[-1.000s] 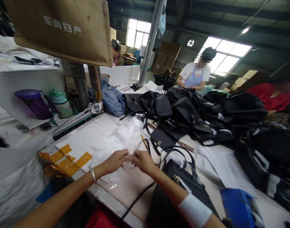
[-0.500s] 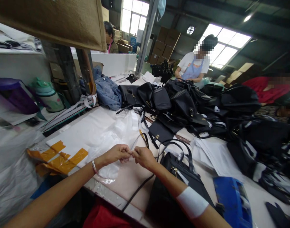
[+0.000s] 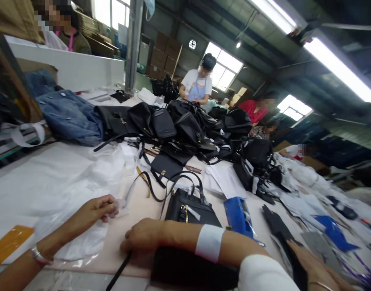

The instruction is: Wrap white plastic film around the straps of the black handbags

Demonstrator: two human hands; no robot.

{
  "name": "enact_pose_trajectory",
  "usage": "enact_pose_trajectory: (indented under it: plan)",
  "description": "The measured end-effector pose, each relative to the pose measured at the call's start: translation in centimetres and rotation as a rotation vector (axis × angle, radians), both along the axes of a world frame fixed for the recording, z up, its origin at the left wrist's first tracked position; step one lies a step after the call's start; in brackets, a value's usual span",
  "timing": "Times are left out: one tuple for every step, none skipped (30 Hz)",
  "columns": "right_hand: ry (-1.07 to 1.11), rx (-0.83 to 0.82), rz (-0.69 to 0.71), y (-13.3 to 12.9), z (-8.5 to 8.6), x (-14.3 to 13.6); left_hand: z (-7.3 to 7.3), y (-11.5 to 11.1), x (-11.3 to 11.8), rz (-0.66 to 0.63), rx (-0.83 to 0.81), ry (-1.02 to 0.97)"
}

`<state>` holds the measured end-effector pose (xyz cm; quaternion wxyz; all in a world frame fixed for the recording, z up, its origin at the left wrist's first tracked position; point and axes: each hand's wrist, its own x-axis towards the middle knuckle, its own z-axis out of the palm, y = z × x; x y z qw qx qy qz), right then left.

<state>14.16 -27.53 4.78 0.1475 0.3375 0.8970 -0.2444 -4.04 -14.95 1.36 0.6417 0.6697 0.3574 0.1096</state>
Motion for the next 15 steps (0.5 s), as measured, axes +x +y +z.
enact_pose_trajectory:
  plan:
    - [0.062, -0.023, -0.107, -0.1, 0.7, 0.4, 0.2, -0.2, -0.2, -0.003, -0.006, -0.035]
    - [0.14, -0.015, -0.258, -0.2, 1.4, 0.9, 0.3, -0.4, -0.4, -0.009, -0.016, -0.084]
    - [0.243, 0.001, -0.421, -0.2, 2.1, 1.5, 0.3, -0.5, -0.5, -0.002, -0.025, -0.119]
    - [0.334, 0.043, -0.586, -0.2, 2.7, 2.2, 0.3, -0.6, -0.6, 0.021, -0.031, -0.142]
    - [0.381, 0.099, -0.708, -0.2, 3.2, 2.9, 0.3, -0.6, -0.7, 0.035, -0.041, -0.159]
    - [0.405, 0.147, -0.79, -0.1, 3.5, 3.5, 0.2, -0.5, -0.7, 0.054, -0.056, -0.181]
    - [0.408, 0.19, -0.841, 0.1, 3.8, 4.0, 0.2, -0.5, -0.6, 0.061, -0.068, -0.196]
    - [0.39, 0.229, -0.862, 0.2, 4.0, 4.4, 0.2, -0.5, -0.5, 0.066, -0.075, -0.207]
    - [0.359, 0.262, -0.864, 0.2, 4.1, 4.6, 0.2, -0.5, -0.4, 0.068, -0.077, -0.214]
    - [0.322, 0.292, -0.857, 0.3, 4.1, 4.7, 0.2, -0.5, -0.3, 0.068, -0.074, -0.215]
    - [0.282, 0.32, -0.847, 0.3, 4.1, 4.7, 0.3, -0.6, -0.2, 0.068, -0.069, -0.214]
    - [0.244, 0.345, -0.841, 0.3, 4.1, 4.7, 0.3, -0.7, -0.1, 0.064, -0.067, -0.214]
    - [0.211, 0.365, -0.836, 0.4, 4.1, 4.6, 0.4, -0.7, -0.1, 0.059, -0.065, -0.214]
    - [0.183, 0.377, -0.832, 0.5, 4.0, 4.5, 0.5, -0.8, -0.1, 0.055, -0.063, -0.214]
    - [0.159, 0.386, -0.828, 0.6, 3.9, 4.4, 0.5, -0.8, -0.1, 0.051, -0.06, -0.214]
